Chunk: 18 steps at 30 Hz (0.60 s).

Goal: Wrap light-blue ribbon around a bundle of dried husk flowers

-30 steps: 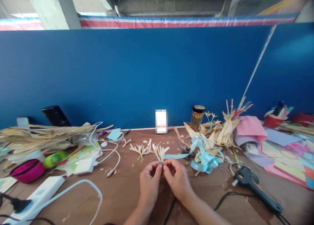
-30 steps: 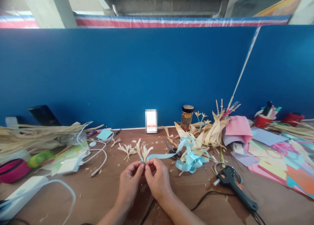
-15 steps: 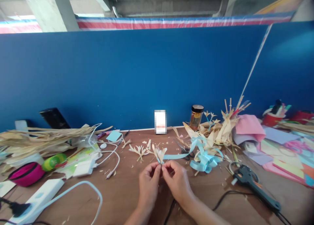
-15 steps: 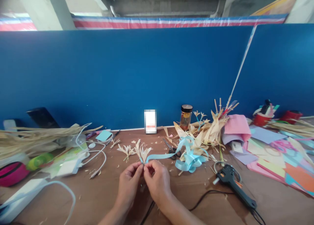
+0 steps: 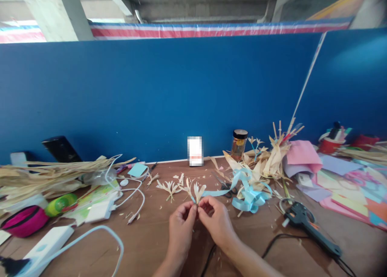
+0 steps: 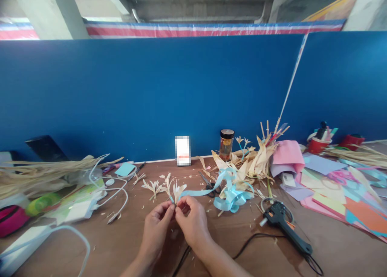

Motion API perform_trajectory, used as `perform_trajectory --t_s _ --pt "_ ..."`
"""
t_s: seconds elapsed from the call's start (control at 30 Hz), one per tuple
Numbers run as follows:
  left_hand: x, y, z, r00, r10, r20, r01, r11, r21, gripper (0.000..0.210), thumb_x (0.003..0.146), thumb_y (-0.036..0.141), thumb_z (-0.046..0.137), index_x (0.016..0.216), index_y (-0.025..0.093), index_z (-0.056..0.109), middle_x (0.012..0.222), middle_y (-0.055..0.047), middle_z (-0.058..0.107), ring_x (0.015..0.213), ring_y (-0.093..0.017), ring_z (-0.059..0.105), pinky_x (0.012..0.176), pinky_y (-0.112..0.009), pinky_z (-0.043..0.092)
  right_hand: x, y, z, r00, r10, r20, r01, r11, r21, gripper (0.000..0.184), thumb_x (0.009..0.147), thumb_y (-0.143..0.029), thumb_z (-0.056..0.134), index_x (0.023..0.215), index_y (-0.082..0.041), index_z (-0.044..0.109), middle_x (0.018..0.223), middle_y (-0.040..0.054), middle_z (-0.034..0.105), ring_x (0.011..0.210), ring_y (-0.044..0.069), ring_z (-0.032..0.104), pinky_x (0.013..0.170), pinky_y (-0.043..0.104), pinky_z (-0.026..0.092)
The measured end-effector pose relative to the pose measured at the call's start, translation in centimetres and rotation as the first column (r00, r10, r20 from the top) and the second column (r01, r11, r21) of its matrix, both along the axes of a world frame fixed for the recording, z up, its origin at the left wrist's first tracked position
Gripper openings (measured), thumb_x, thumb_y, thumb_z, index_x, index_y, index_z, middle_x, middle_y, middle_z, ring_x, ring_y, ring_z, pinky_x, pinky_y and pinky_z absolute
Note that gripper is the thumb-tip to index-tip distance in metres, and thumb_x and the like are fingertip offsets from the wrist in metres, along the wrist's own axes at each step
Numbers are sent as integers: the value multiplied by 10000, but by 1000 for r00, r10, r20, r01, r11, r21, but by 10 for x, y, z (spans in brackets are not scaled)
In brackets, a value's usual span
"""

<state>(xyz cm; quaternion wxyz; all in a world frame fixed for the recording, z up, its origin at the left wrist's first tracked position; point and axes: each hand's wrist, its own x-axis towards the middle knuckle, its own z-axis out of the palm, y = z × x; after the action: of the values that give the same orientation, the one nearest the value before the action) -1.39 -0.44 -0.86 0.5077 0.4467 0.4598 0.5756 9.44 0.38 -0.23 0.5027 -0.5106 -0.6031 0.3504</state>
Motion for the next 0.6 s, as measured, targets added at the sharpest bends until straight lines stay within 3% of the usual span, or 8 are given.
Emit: perform_trajectory --t_s 0.13,0.27,0.43,0.6 --pt "1 0 1 1000 -19 -16 20 1000 6 278 733 301 569 931 119 640 815 -77 679 747 -192 608 698 -278 459 2 7 0 947 88 -310 -129 985 -115 125 643 -168 566 765 -172 540 669 -21 532 578 109 502 542 204 411" --pt "2 0 0 999 -22 -27 23 1000 15 280 735 303 569 933 120 643 798 -73 680 714 -179 603 666 -260 457 3 7 4 867 129 -482 -247 950 -189 129 632 -178 590 749 -170 537 622 -48 488 496 69 445 464 166 365" --pt "2 1 -2 999 -33 22 33 999 -8 270 733 310 573 923 133 643 767 -56 675 687 -166 598 648 -252 455 4 6 8 829 50 -557 -236 935 -266 165 668 -282 613 769 -165 553 620 -31 534 530 79 491 473 165 379" --pt "3 0 -1 1000 -20 7 20 1000 -13 250 727 312 583 883 127 647 664 -23 644 607 -134 562 587 -211 431 4 7 9 852 32 -523 -189 950 -250 178 662 -302 630 693 -156 533 561 -42 518 492 72 448 446 162 338"
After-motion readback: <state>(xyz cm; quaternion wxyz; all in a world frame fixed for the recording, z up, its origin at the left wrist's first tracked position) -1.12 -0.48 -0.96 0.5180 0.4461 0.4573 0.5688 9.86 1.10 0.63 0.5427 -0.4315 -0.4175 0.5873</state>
